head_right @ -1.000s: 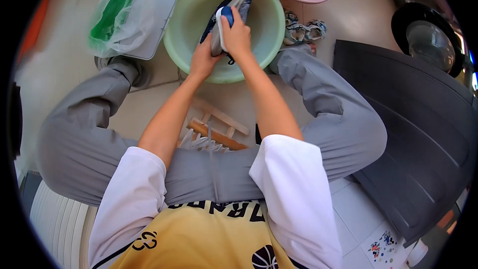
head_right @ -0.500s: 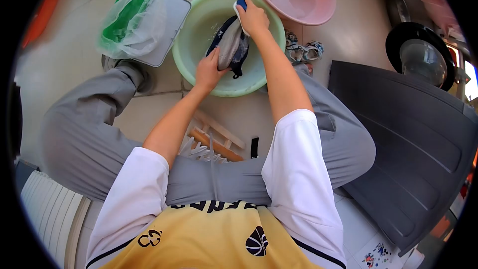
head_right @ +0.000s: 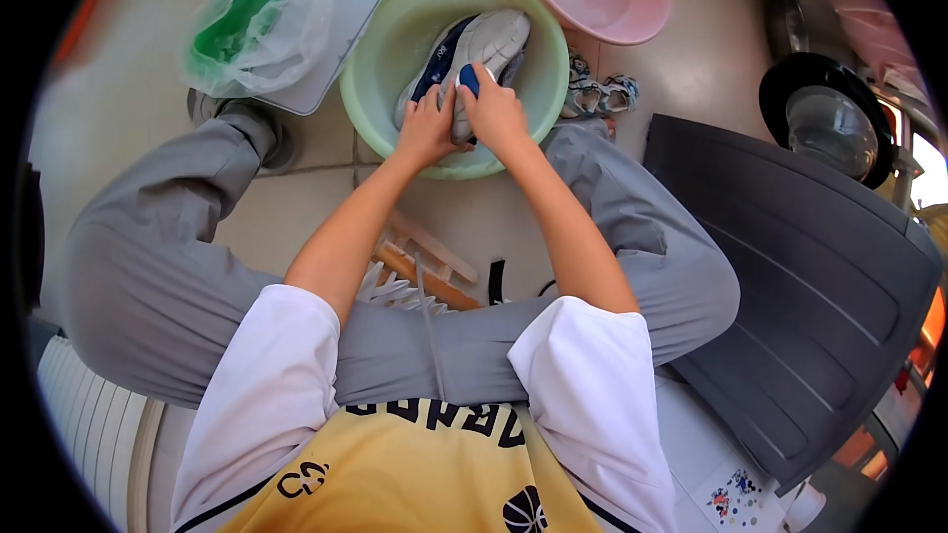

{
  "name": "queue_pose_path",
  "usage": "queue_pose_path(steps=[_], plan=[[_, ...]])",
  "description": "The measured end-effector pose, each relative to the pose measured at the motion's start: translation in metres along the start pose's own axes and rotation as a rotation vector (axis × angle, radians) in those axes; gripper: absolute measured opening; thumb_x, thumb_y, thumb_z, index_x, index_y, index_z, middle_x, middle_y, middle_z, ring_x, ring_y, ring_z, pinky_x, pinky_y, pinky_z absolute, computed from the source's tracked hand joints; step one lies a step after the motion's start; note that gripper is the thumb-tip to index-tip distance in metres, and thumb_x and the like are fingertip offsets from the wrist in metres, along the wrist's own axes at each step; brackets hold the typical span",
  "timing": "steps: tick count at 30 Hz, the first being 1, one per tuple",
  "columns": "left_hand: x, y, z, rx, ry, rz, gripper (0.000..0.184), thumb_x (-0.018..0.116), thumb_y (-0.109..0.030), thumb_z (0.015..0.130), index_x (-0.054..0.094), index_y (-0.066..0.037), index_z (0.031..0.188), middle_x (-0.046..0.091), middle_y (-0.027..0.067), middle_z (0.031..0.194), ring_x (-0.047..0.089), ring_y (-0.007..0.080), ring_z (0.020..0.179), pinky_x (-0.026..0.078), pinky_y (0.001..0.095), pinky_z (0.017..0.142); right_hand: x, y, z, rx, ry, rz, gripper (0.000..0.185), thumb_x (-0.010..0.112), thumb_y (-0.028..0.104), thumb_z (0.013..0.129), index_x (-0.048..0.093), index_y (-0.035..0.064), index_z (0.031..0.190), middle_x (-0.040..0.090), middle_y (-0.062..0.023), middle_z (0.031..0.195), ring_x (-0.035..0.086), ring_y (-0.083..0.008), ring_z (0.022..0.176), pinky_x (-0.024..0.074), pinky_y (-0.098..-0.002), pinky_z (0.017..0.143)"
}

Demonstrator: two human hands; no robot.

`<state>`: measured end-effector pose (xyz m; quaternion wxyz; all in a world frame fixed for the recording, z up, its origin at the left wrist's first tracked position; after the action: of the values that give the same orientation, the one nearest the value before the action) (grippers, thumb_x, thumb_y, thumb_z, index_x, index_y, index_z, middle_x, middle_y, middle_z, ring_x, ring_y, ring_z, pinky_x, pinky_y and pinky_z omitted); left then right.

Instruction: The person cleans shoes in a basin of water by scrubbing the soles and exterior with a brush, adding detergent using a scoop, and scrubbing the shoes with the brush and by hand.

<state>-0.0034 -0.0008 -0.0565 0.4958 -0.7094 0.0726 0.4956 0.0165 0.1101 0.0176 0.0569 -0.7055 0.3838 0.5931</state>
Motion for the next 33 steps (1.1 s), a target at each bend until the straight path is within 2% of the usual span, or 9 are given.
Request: queue_pose_path(steps=[4, 5, 9, 16, 19, 20, 26, 31, 33], plan=[[-0.001, -0.001, 0.003, -0.006, -0.028, -0.011, 0.111, 0.079, -0.045, 0.048, 0.024, 0.001, 0.133, 0.041, 0.0202, 0.119, 0.044, 0.0302, 0.107, 0.034, 0.0398, 0.078, -0.013, -0.002, 0.019, -0.067, -0.027, -0.154, 0.042, 0.054, 0.036, 0.083, 0.052, 0.012, 0.117, 0.06, -0.0242, 0.089, 0.057, -0.0439, 0.082, 0.0461, -0.0462, 0.073], [-0.001, -0.001, 0.003, -0.005, -0.031, 0.001, 0.11, 0.079, -0.045, 0.049, 0.024, 0.001, 0.133, 0.041, 0.0204, 0.12, 0.044, 0.03, 0.106, 0.034, 0.0394, 0.078, -0.012, -0.01, 0.031, -0.049, -0.028, -0.185, 0.041, 0.051, 0.039, 0.083, 0.051, 0.0172, 0.118, 0.06, -0.0246, 0.091, 0.059, -0.0414, 0.084, 0.047, -0.0466, 0.074], [0.004, 0.0, 0.001, 0.011, -0.059, 0.035, 0.107, 0.078, -0.043, 0.051, 0.024, 0.001, 0.133, 0.039, 0.0214, 0.122, 0.045, 0.0296, 0.103, 0.033, 0.0386, 0.08, -0.015, -0.008, 0.076, 0.008, 0.033, -0.302, 0.041, 0.05, 0.039, 0.083, 0.052, 0.0174, 0.118, 0.061, -0.0193, 0.098, 0.058, -0.0378, 0.092, 0.0453, -0.0449, 0.08], [-0.005, -0.003, 0.002, -0.007, -0.067, 0.033, 0.105, 0.075, -0.049, 0.054, 0.026, 0.002, 0.132, 0.038, 0.0232, 0.124, 0.045, 0.0297, 0.103, 0.034, 0.0383, 0.078, -0.021, -0.02, 0.15, -0.007, -0.056, -0.328, 0.042, 0.049, 0.041, 0.084, 0.051, 0.0162, 0.118, 0.06, -0.0195, 0.102, 0.057, -0.0372, 0.094, 0.0454, -0.0448, 0.08], [-0.003, -0.004, 0.003, -0.01, 0.011, 0.05, 0.105, 0.074, -0.052, 0.054, 0.027, 0.003, 0.131, 0.038, 0.0236, 0.124, 0.046, 0.0299, 0.103, 0.034, 0.0386, 0.077, -0.01, -0.029, 0.136, -0.045, -0.045, -0.165, 0.044, 0.051, 0.039, 0.083, 0.05, 0.0139, 0.118, 0.059, -0.0214, 0.102, 0.056, -0.0399, 0.094, 0.0442, -0.0452, 0.082], [-0.001, -0.005, 0.002, -0.008, 0.014, 0.045, 0.105, 0.074, -0.052, 0.054, 0.027, 0.003, 0.131, 0.038, 0.0236, 0.124, 0.046, 0.0299, 0.103, 0.034, 0.0386, 0.077, -0.004, -0.03, 0.123, -0.159, -0.029, -0.122, 0.044, 0.052, 0.037, 0.082, 0.05, 0.0115, 0.119, 0.058, -0.0232, 0.103, 0.054, -0.041, 0.096, 0.0438, -0.0448, 0.083], [0.009, -0.007, 0.001, -0.002, -0.003, 0.115, 0.105, 0.074, -0.053, 0.051, 0.031, 0.005, 0.128, 0.038, 0.0237, 0.124, 0.047, 0.0294, 0.102, 0.034, 0.0375, 0.076, 0.005, 0.002, 0.019, -0.09, 0.119, 0.106, 0.045, 0.055, 0.032, 0.081, 0.05, 0.0061, 0.117, 0.058, -0.0263, 0.097, 0.055, -0.0436, 0.091, 0.0446, -0.0441, 0.079], [0.005, -0.008, 0.003, -0.016, -0.04, 0.112, 0.107, 0.075, -0.053, 0.049, 0.031, 0.005, 0.128, 0.039, 0.0223, 0.123, 0.049, 0.0268, 0.095, 0.035, 0.0375, 0.077, -0.012, -0.001, 0.024, 0.0, 0.018, -0.081, 0.042, 0.052, 0.041, 0.082, 0.051, 0.0181, 0.118, 0.061, -0.0234, 0.089, 0.057, -0.0425, 0.085, 0.046, -0.0474, 0.075], [0.003, -0.007, 0.003, -0.03, -0.019, 0.109, 0.108, 0.075, -0.054, 0.049, 0.031, 0.005, 0.129, 0.04, 0.0217, 0.122, 0.049, 0.0264, 0.094, 0.034, 0.0374, 0.077, -0.014, -0.016, 0.049, 0.0, -0.023, -0.072, 0.043, 0.052, 0.042, 0.083, 0.051, 0.0182, 0.118, 0.061, -0.0232, 0.089, 0.058, -0.0423, 0.085, 0.046, -0.0474, 0.075]])
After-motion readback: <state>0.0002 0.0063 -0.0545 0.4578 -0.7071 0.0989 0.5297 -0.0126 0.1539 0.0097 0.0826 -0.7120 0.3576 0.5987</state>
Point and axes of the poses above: each hand's wrist, its own z-axis towards the middle knuckle, its own x-axis out of the palm, y = z × x, the point moved 5 cm from there along z, towards the middle knuckle
